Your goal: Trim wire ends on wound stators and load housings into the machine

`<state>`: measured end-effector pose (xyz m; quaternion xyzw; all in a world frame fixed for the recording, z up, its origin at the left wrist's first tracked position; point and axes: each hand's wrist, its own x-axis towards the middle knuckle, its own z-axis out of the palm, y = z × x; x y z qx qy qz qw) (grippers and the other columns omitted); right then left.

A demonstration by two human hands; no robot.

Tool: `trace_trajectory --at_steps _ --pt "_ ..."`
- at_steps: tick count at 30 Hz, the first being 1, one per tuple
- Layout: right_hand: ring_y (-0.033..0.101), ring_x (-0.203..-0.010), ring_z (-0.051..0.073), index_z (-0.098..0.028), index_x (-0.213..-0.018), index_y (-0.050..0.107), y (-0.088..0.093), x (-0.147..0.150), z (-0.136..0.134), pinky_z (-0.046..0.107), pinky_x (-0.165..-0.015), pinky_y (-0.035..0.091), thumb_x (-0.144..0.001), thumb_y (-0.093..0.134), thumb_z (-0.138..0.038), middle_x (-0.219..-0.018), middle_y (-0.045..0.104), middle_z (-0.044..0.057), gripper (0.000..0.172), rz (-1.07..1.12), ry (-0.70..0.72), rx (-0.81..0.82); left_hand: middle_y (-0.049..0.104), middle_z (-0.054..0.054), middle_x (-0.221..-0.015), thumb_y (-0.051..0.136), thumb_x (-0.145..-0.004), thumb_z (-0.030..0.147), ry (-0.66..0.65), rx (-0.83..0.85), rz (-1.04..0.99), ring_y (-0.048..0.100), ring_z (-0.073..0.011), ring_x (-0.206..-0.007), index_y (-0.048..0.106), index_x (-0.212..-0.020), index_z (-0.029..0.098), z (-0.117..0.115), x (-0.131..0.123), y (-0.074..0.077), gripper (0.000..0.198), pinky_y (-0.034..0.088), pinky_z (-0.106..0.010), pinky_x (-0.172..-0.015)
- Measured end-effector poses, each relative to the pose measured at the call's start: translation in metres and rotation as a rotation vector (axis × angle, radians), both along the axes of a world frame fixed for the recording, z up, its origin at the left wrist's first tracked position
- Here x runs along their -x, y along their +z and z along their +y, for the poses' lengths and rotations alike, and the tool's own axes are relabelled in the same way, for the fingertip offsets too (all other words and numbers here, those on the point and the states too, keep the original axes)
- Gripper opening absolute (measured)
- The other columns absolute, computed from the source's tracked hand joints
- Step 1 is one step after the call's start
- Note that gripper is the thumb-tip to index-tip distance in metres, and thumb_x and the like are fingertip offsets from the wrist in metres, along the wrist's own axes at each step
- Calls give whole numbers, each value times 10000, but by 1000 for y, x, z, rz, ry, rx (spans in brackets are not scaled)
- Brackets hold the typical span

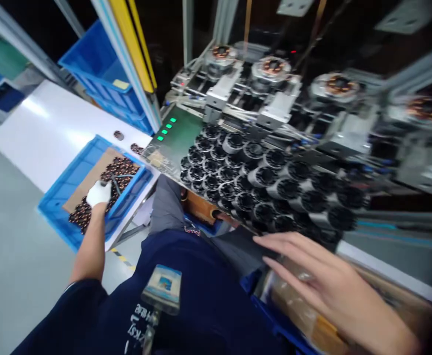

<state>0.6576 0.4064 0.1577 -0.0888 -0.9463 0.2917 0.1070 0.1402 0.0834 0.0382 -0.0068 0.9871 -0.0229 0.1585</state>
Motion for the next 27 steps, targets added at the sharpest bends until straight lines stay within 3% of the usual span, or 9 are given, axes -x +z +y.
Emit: trace_trajectory --at_steps 3,6,11,15,18,21,24,25,27 --pt "852 -1131 204 -313 -1400 741 -29 -7 -15 271 -892 725 -1183 611 -389 -1310 826 57 264 -9 -54 45 751 -137 -1414 741 -1124 526 13 -16 18 745 -301 -1298 732 -1412 159 5 2 -10 467 627 -558 -1153" --pt "858 -1136 209 -323 -1413 732 -42 -8 -26 279 -945 729 -1173 638 -374 -1313 833 51 263 -30 -75 99 763 -131 -1383 753 -1115 532 4 -27 -22 753 -295 -1276 748 -1372 160 10 5 -15 452 631 -552 -1146" --pt "820 -1235 210 -368 -1487 702 -37 4 -40 333 -1064 703 -1162 657 -313 -1362 812 29 333 -123 -93 181 738 -142 -1421 779 -1110 458 -30 -49 -87 746 -303 -1283 718 -1409 124 14 12 -9 451 641 -558 -1123" --pt "807 -1235 232 -368 -1492 708 -30 20 -45 396 -1072 703 -1166 636 -293 -1348 808 36 343 -139 -91 189 738 -146 -1417 782 -1111 426 -35 -96 -12 746 -292 -1275 714 -1414 124 18 11 -3 434 643 -560 -1118" --pt "790 -1258 238 -379 -1512 691 -28 29 -54 426 -1092 694 -1164 644 -292 -1364 800 32 362 -142 -58 217 765 -137 -1343 744 -1121 439 -24 -183 139 749 -315 -1285 705 -1394 148 15 0 15 401 617 -569 -1152" --pt "783 -1263 230 -390 -1506 696 -34 44 -69 417 -1104 685 -1154 671 -285 -1370 798 24 367 -131 -24 313 797 -135 -1196 695 -1095 437 -74 -342 248 755 -382 -1266 685 -1282 193 10 -25 48 308 568 -590 -1150" --pt "761 -1342 229 -402 -1546 684 -51 71 -88 408 -1170 660 -1136 707 -302 -1440 770 39 422 -34 -10 450 779 -63 -989 764 -964 435 -184 -537 239 765 -316 -1027 668 -1063 248 15 -68 82 233 576 -512 -1031" --pt "725 -1421 248 -400 -1614 631 -58 83 -94 436 -1223 636 -1122 737 -351 -1522 730 61 506 7 -22 471 754 -29 -905 791 -918 441 -240 -614 192 737 -268 -909 660 -1004 257 21 -88 91 242 581 -464 -953" --pt "581 -1612 321 -366 -1780 426 -73 106 -105 543 -1351 533 -1041 839 -522 -1729 569 126 861 81 -74 487 688 17 -766 809 -874 478 -381 -792 13 635 -193 -720 639 -916 258 39 -133 99 281 550 -376 -767"
